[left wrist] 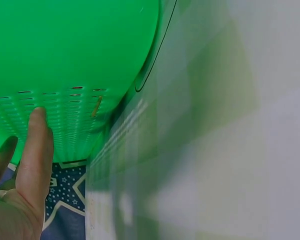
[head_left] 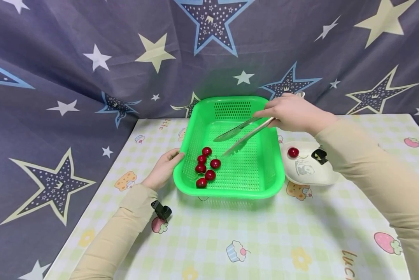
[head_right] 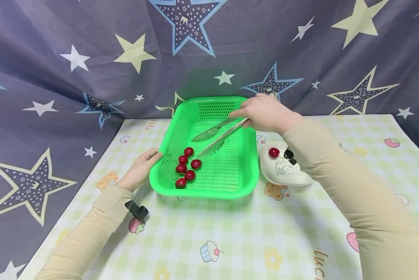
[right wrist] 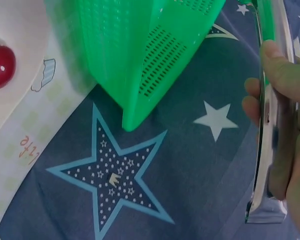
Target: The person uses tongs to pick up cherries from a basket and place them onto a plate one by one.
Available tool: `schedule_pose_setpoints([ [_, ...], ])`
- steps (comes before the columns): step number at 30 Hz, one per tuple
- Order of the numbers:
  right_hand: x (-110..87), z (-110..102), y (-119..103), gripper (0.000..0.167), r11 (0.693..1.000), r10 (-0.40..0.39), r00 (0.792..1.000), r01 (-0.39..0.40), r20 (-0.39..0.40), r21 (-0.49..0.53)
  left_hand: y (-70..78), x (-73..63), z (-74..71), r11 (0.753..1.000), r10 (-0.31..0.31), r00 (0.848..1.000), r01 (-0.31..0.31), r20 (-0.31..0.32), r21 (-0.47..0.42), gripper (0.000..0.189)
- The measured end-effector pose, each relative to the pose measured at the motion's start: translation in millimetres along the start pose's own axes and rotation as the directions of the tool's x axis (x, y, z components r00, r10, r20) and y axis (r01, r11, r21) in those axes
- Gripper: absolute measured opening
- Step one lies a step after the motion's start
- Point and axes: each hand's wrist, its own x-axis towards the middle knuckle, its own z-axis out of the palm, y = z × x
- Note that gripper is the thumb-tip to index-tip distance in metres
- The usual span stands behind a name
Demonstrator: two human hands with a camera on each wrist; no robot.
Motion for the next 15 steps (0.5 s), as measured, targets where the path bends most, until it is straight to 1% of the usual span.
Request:
schedule_pose_setpoints([
  [3, 7.6, 4.2, -2.2, 0.043, 1.000, 0.002, 1.000, -0.001, 0.030, -0.002, 0.5, 0.2, 0.3, 1.000, 0.004, 1.000, -0.004, 0.001, 0.002, 0.043],
  [10, 26.4, 15.0, -8.5, 0.046, 1.000, -0.001, 0.990, 0.004, 0.142, -0.021, -0.7, 0.7, 0.3, 1.000, 0.008, 1.000, -0.008, -0.007, -0.004, 0.042],
  [15, 34.6, 22.5, -12.3, 0.046, 0.999, -0.010, 0.985, 0.015, 0.170, -0.030, -0.6, 0.1, 1.2, 1.000, 0.011, 1.000, -0.011, -0.006, -0.012, 0.042],
])
